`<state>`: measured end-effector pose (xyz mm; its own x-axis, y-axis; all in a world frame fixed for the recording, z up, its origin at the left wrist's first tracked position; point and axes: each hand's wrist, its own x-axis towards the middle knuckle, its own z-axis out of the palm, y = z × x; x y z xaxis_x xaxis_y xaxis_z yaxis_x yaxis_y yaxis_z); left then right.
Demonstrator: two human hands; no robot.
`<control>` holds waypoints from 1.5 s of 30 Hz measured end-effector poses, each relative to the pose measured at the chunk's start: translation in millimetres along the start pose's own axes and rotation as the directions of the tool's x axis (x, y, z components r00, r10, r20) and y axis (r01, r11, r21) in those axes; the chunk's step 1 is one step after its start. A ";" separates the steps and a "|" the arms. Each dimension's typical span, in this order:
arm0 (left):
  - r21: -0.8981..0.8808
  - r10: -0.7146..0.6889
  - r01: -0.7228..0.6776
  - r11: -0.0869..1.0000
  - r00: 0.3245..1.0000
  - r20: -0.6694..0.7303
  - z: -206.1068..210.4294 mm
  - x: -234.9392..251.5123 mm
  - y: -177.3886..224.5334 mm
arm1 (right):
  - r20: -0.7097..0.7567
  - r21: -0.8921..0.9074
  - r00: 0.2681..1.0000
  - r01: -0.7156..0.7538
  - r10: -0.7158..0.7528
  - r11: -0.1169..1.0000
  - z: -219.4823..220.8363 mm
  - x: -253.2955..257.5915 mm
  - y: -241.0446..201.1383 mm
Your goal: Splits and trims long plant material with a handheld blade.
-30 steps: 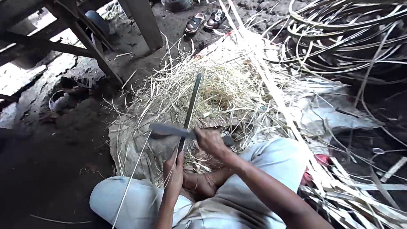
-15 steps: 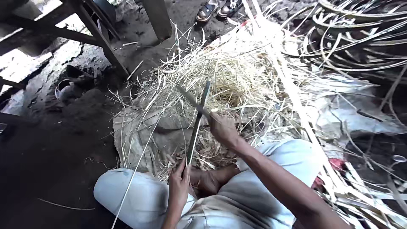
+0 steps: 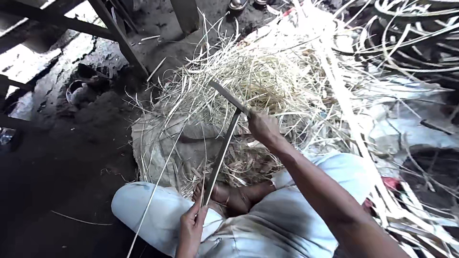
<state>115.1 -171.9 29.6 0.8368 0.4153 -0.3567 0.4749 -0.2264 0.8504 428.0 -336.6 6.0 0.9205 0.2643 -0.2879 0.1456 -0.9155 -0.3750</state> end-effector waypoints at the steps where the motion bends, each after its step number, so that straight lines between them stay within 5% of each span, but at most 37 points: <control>1: 0.034 0.019 -0.018 0.999 1.000 -0.022 -0.4 0.0 -0.7 | -0.028 0.012 0.999 -0.035 0.035 0.999 -0.3 5.8 0.5; 3: 0.079 0.031 -0.027 0.996 0.999 -0.045 -1.1 -1.3 -3.7 | -0.025 0.001 0.999 -0.021 0.021 1.000 7.2 -9.3 -3.1; 8: 0.079 0.018 -0.016 0.997 1.000 -0.023 1.1 2.8 -5.9 | 0.066 -0.079 0.949 0.314 -0.309 0.946 37.9 -65.4 -18.1; 12: -0.006 -0.035 0.036 0.999 0.999 0.016 -9.4 -20.9 -12.6 | 0.070 -0.003 0.996 -0.050 0.050 0.999 16.2 -8.4 14.5; 17: 0.427 0.223 -0.131 0.895 0.959 -0.174 0.9 -14.1 -11.1 | -0.072 0.155 0.997 -0.015 0.027 0.988 13.9 -11.9 37.9; 20: 0.631 0.426 -0.202 0.749 0.876 -0.224 14.5 -3.1 -10.1 | -0.100 0.040 0.992 0.079 -0.075 0.996 5.8 -50.1 20.5; 26: 0.779 0.595 -0.263 0.570 0.786 -0.170 32.6 6.8 -20.4 | 0.370 -0.335 0.893 0.385 -0.256 0.860 -11.1 -110.8 -31.2; 29: 0.812 0.660 -0.271 0.517 0.730 -0.177 32.9 8.5 -26.8 | 0.405 -0.347 0.880 0.398 -0.247 0.849 -19.5 -99.6 -26.8; 34: 0.805 0.649 -0.249 0.538 0.732 -0.207 28.8 3.5 -31.7 | 0.298 -0.388 0.949 0.221 -0.105 0.895 -33.9 -57.2 -15.6; 39: 0.788 0.614 -0.213 0.578 0.749 -0.248 24.6 5.4 -33.2 | 0.446 -0.339 0.864 0.406 -0.235 0.849 -13.7 -89.9 -24.9; 45: 0.747 0.579 -0.223 0.626 0.775 -0.254 20.2 13.2 -17.0 | 0.368 -0.377 0.900 0.372 -0.231 0.848 -10.8 -72.7 -31.7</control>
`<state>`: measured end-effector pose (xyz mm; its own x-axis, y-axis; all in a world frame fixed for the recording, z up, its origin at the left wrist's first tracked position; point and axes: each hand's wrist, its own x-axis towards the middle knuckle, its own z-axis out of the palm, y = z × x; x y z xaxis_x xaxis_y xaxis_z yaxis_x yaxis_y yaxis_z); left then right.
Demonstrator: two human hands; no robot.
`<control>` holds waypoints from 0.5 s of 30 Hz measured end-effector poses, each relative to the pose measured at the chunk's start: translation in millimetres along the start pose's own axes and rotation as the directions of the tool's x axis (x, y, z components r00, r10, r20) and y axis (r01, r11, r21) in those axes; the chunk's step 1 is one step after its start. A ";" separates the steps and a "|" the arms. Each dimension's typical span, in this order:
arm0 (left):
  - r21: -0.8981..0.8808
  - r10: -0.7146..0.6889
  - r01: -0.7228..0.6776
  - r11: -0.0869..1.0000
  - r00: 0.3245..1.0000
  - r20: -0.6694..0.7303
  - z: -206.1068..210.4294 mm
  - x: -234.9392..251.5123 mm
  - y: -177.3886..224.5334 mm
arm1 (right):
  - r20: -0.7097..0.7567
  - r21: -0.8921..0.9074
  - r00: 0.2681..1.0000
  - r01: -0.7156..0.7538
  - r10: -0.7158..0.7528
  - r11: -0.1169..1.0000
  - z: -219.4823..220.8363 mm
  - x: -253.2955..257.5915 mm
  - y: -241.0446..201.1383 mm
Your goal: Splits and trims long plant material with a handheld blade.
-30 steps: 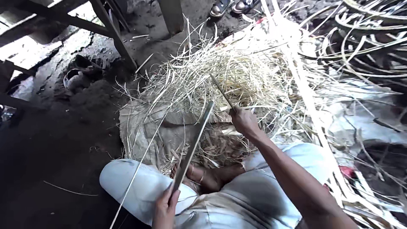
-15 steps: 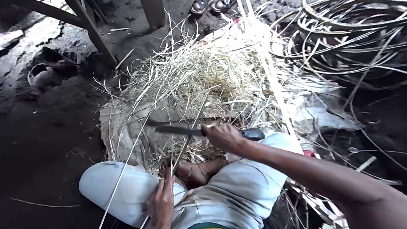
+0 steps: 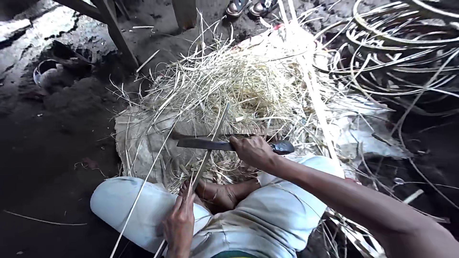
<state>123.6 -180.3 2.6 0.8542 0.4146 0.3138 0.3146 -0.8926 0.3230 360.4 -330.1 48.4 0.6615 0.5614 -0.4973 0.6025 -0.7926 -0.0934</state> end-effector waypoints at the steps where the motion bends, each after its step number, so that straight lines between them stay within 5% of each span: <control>1: -0.005 0.003 -0.003 1.000 1.000 0.010 -1.6 0.2 -2.3 | 0.023 0.002 1.000 0.005 -0.005 1.000 -0.4 -4.2 -8.2; 5: 0.029 0.025 -0.025 0.999 1.000 0.007 -8.9 -1.2 -1.7 | 0.021 0.013 0.998 0.065 -0.065 0.998 -1.2 -5.7 -12.1; 9: 0.028 -0.021 0.020 0.999 0.999 0.044 -17.6 -10.9 -3.8 | -0.017 0.070 0.986 -0.166 0.168 0.984 -14.8 23.1 16.6; 13: 0.057 0.020 -0.019 0.998 1.000 -0.021 -11.8 -16.0 -16.2 | -0.025 0.038 1.000 -0.009 0.010 0.999 0.3 11.2 6.8; 15: 0.054 0.004 -0.005 0.999 1.000 0.002 -21.1 -21.9 -16.8 | -0.022 0.078 0.996 -0.081 0.083 0.994 -4.9 19.7 21.4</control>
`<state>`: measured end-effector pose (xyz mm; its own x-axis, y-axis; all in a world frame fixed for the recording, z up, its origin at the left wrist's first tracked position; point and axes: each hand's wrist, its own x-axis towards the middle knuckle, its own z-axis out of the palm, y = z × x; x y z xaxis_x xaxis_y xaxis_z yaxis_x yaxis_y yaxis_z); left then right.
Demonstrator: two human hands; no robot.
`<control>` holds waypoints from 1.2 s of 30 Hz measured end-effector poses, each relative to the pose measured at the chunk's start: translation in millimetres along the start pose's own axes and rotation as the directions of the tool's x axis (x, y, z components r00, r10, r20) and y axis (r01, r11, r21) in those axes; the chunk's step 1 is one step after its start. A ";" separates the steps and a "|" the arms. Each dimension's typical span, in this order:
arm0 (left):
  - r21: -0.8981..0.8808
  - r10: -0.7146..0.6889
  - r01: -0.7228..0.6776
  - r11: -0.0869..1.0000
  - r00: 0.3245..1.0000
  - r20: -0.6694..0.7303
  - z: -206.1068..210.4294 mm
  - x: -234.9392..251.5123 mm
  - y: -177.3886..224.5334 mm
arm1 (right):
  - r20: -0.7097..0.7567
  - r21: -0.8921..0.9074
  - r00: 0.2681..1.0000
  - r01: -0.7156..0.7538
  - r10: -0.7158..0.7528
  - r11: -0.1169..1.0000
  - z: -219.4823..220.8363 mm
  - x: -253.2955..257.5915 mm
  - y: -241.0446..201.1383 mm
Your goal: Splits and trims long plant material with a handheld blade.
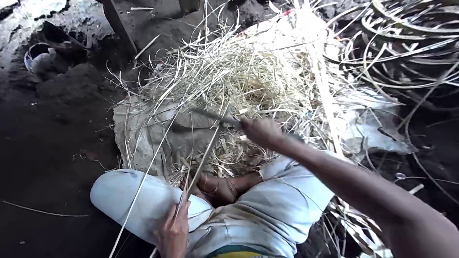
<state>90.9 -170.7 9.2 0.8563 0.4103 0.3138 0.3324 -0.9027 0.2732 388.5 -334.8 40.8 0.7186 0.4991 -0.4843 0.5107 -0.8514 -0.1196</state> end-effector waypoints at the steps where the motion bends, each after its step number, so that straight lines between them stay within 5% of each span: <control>1: -0.001 -0.019 0.019 1.000 1.000 0.014 -1.0 -1.3 2.0 | 0.000 -0.001 0.999 -0.049 0.049 0.999 -3.0 6.1 5.5; 4: 0.004 -0.060 0.059 0.998 0.998 0.024 4.9 -0.8 -1.7 | 0.021 -0.049 0.999 -0.046 0.047 0.998 6.6 0.1 -9.3; 7: -0.017 -0.031 0.032 0.999 0.999 0.022 1.1 -10.0 -3.7 | 0.048 -0.109 0.988 0.152 -0.147 0.982 18.2 -18.9 -24.1; 12: -0.044 -0.114 0.120 0.992 0.986 0.124 -38.9 -42.9 -15.9 | -0.094 0.101 0.943 -0.309 0.318 0.946 -24.5 36.3 65.9; 14: -0.138 -0.142 0.182 0.974 0.956 0.255 -47.4 -57.4 -22.5 | -0.130 0.167 0.922 -0.341 0.364 0.925 -22.7 35.7 89.0; 17: -0.314 0.026 0.148 0.938 0.872 0.489 -56.6 -59.1 -37.1 | -0.094 0.406 0.946 -0.246 0.309 0.880 7.1 13.6 94.7; 19: -0.387 0.110 0.078 0.919 0.891 0.441 -57.1 -37.9 -45.7 | 0.015 0.656 0.960 -0.220 0.279 0.722 36.4 -9.2 87.4; 22: -0.228 0.103 -0.071 0.971 0.986 0.128 -46.0 32.4 -40.5 | 0.190 0.903 0.964 -0.246 0.184 0.353 77.2 -36.7 74.1; 25: 0.047 -0.067 0.057 0.997 0.968 0.242 -24.1 104.7 -23.5 | 0.210 0.970 0.956 -0.230 0.206 0.078 112.4 -53.5 62.5; 27: 0.167 -0.256 0.205 0.964 0.882 0.397 6.8 132.6 -13.5 | 0.204 0.978 0.950 -0.209 0.238 -0.002 129.1 -62.6 54.3; 30: 0.281 -0.434 0.331 0.901 0.698 0.570 45.2 154.8 3.8 | 0.193 0.977 0.934 -0.210 0.301 0.025 139.3 -69.2 41.6; 36: 0.284 -0.466 0.373 0.883 0.629 0.623 83.2 163.7 23.0 | 0.042 0.968 0.959 -0.108 0.279 0.227 136.7 -52.9 11.4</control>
<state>271.6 -135.1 -8.9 0.6297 0.5977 -0.4962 0.7253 -0.6811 0.1000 291.8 -392.9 -53.5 0.8119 0.2348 -0.5345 -0.4189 -0.4034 -0.8135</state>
